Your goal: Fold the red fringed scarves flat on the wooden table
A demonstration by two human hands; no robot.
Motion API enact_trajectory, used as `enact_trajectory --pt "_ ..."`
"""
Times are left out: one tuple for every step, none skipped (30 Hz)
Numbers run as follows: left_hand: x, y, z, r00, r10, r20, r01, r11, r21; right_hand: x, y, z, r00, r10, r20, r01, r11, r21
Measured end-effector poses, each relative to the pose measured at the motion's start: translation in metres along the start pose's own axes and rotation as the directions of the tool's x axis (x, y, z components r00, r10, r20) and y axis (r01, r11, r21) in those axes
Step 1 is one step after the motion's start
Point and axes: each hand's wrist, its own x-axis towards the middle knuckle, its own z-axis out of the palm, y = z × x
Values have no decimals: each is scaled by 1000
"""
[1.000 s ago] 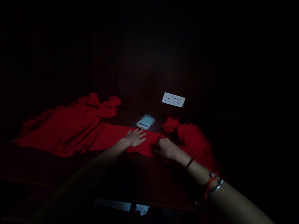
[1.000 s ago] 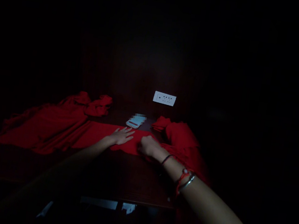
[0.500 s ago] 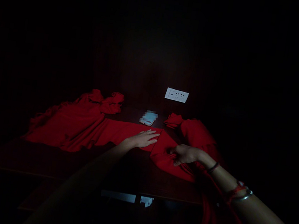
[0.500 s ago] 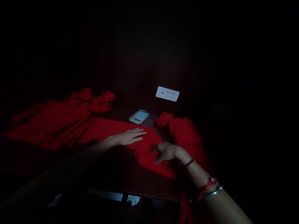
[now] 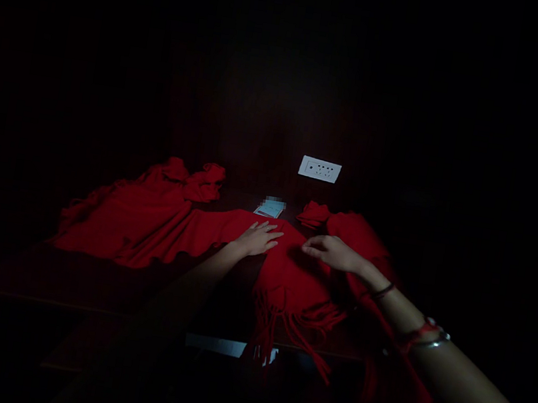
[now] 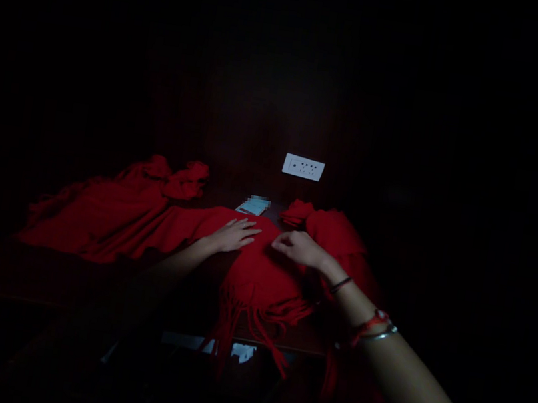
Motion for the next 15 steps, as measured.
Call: enact_trajectory --pt "-3 2 -1 1000 1 9 -1 1000 -7 4 8 7 998 26 -51 -30 995 -100" --pt "-5 3 -3 999 -6 48 7 1000 -23 7 13 16 998 48 -49 -55 983 -173" --pt "-7 5 -4 994 -19 107 23 999 -40 8 17 26 996 84 -18 -86 972 -217" --pt "-9 6 -5 985 -29 172 39 998 -56 8 17 37 991 133 26 -123 963 -239" --pt "-10 6 -6 973 -35 227 52 996 -68 5 16 47 980 188 57 -169 954 -247" --pt "-11 6 -7 964 -39 262 61 995 -76 1 14 55 972 224 77 -199 948 -247" --pt "-11 6 -7 961 -39 273 64 995 -82 -3 10 60 969 233 86 -207 948 -240" --pt "-11 5 -7 964 -37 264 63 994 -90 -8 6 63 974 211 80 -188 955 -228" --pt "-11 4 -7 970 -36 242 61 993 -99 -13 1 64 985 161 63 -144 967 -212" --pt "-11 3 -6 977 -39 210 61 993 -102 -17 -3 65 995 93 48 -82 977 -195" --pt "-10 1 -5 985 -44 169 60 994 -93 -19 -7 65 999 24 34 -17 983 -181" --pt "-10 0 -4 991 -48 126 58 996 -73 -21 -11 66 999 -34 14 36 984 -176" --pt "-9 -3 -3 994 -57 96 62 997 -45 -21 -13 68 997 -72 -10 69 981 -180" --pt "-9 -5 -2 994 -74 86 76 997 -16 -19 -15 71 995 -92 -36 83 978 -192" --pt "-9 -7 -1 991 -97 96 97 995 6 -17 -15 74 994 -94 -64 79 976 -204"
